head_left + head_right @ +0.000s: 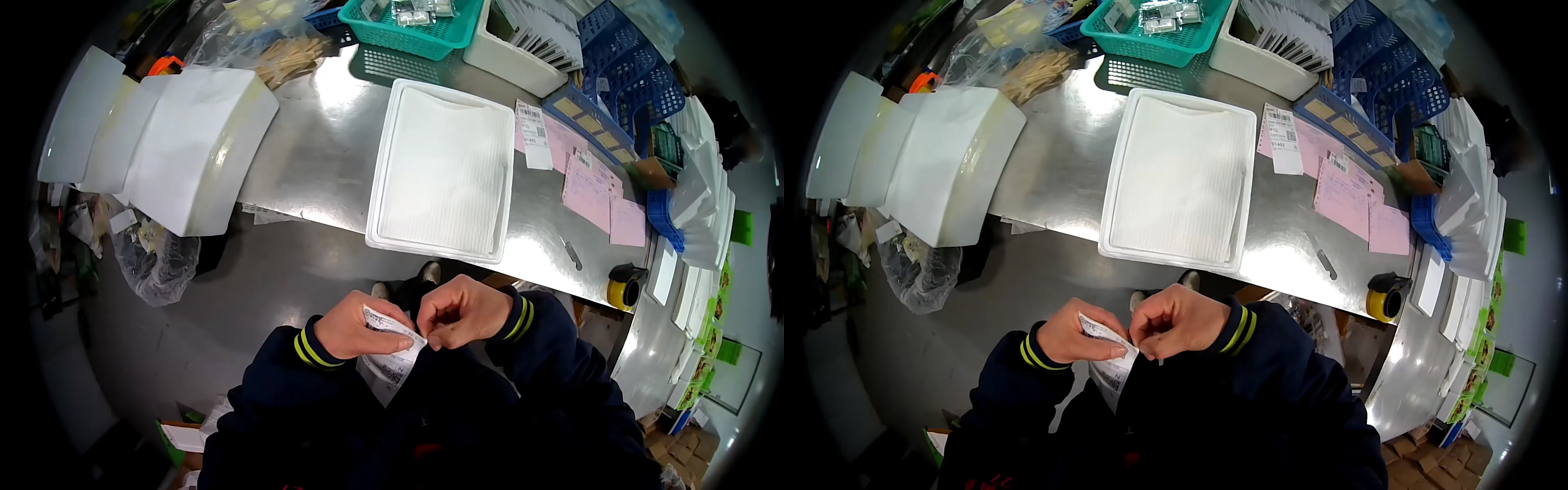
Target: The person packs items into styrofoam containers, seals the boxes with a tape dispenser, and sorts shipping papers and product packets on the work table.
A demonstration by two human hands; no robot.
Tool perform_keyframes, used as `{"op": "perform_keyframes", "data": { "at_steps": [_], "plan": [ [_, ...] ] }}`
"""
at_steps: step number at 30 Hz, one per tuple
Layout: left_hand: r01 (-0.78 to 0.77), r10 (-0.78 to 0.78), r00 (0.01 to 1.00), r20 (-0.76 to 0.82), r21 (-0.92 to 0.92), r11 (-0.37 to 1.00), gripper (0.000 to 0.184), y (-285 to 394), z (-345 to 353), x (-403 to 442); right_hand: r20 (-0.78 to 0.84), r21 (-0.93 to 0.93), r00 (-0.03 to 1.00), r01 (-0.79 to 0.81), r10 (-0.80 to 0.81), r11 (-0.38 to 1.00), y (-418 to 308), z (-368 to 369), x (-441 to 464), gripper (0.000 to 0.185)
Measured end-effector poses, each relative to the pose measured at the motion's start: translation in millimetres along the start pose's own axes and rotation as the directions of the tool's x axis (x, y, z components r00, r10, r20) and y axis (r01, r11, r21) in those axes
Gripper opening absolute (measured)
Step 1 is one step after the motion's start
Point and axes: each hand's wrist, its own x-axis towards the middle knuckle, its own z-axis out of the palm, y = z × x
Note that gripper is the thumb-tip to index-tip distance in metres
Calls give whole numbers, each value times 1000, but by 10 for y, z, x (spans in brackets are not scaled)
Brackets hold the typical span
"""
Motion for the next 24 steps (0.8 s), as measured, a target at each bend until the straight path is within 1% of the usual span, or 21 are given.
{"op": "perform_keyframes", "data": {
  "at_steps": [4,6,7,8,9,10,11,12,13,14,15,17,18,19,21,22,23,24],
  "plan": [
    [0,0,1000,-2,-16,1000,15,-5,-4,11,-13,-23,1000,-2,1,1000,9,-15,-9,7],
    [1,-1,1000,3,-8,1000,15,-9,-5,22,-24,43,999,-45,46,998,-8,-2,-8,8],
    [-47,47,999,-15,-13,999,16,-19,3,29,-25,45,999,-44,45,998,1,4,-4,8],
    [-95,95,995,-34,-18,995,17,-32,9,31,-42,92,998,-44,48,995,19,19,-1,8],
    [-95,94,995,-33,-18,995,17,-64,4,29,-58,140,997,-43,52,989,45,37,6,8],
    [-145,145,988,-54,3,989,18,-108,-8,23,-49,238,998,-21,34,971,133,39,28,10],
    [-195,196,978,-75,26,980,19,-131,-10,17,-49,238,998,-21,33,971,212,48,49,10],
    [-195,196,978,-74,25,980,19,-118,20,21,-40,387,998,-20,39,922,287,63,69,12],
    [-261,264,955,-135,38,964,21,-80,75,33,-30,526,999,-21,43,850,355,88,91,14],
    [-326,330,924,-195,55,944,24,-56,106,37,-30,609,999,-5,29,793,418,134,123,17],
    [-327,331,923,-195,55,943,24,-52,102,28,-31,608,999,-4,29,794,451,164,153,17],
    [-311,330,930,-162,133,941,23,-46,64,-8,-30,702,998,-16,53,712,503,203,220,17],
    [-266,299,944,-141,210,941,23,-39,22,-55,-15,662,998,-41,68,748,559,214,259,20],
    [-268,301,943,-141,213,940,23,-71,-20,-84,-1,611,993,-96,121,786,624,210,310,24],
    [-307,347,928,-136,250,918,15,-233,-111,-95,-14,559,989,-113,146,821,719,216,367,27],
    [-316,350,917,-191,188,930,12,-334,-155,-87,-101,440,984,-87,146,894,709,193,390,24],
    [-313,348,918,-192,187,931,12,-454,-229,-57,-188,311,973,-71,134,948,700,163,412,22],
    [-296,382,866,-323,285,912,13,-589,-309,-19,-325,111,945,-6,42,994,746,99,399,18]
  ]
}}
